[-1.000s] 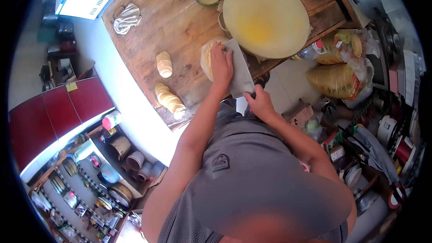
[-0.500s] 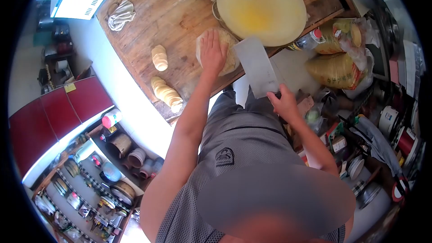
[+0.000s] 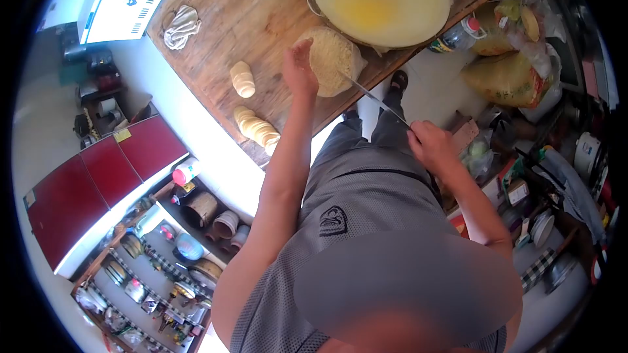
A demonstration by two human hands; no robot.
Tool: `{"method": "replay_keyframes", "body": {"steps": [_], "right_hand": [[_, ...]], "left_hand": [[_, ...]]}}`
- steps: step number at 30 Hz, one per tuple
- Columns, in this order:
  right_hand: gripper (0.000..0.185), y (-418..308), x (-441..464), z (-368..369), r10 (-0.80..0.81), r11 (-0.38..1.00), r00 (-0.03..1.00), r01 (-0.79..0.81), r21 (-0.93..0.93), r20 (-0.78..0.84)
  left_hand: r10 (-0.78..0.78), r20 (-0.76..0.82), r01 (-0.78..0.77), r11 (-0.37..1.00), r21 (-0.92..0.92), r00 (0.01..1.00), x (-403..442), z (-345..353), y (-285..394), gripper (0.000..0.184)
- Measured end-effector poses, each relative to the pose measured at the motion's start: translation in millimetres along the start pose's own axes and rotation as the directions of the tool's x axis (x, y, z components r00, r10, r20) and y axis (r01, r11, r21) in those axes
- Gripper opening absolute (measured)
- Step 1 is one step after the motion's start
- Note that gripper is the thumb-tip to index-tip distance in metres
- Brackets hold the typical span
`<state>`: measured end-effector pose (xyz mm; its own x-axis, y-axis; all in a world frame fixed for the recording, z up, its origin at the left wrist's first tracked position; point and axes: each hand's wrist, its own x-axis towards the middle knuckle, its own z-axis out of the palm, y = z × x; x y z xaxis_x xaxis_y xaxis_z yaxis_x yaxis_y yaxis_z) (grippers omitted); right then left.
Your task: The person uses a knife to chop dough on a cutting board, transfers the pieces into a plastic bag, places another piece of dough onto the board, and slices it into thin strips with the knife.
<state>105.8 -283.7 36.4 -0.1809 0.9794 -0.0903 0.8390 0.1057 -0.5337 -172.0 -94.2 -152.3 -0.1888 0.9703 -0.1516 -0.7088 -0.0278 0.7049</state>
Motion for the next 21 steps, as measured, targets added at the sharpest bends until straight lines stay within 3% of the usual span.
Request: {"method": "replay_keyframes", "body": {"steps": [7, 15, 21], "right_hand": [[0.013, -15, -7, 4, -0.072, 0.994, 0.996, 0.075, -0.082, 0.045], [0.011, -32, 0, 16, -0.069, 0.993, 0.995, 0.075, -0.088, 0.072], [0.007, -43, 8, 14, -0.062, 0.989, 0.988, 0.08, -0.128, 0.144]], "left_hand": [[-0.018, -0.008, 0.018, 1.0, -0.005, 1.0, -3, 11, 4, 0.024], [-0.001, -0.044, 0.01, 0.978, 0.206, 0.999, -8, 28, 7, 0.045], [-0.015, -0.034, 0.023, 0.974, 0.226, 0.999, -14, 33, 16, 0.062]]}}
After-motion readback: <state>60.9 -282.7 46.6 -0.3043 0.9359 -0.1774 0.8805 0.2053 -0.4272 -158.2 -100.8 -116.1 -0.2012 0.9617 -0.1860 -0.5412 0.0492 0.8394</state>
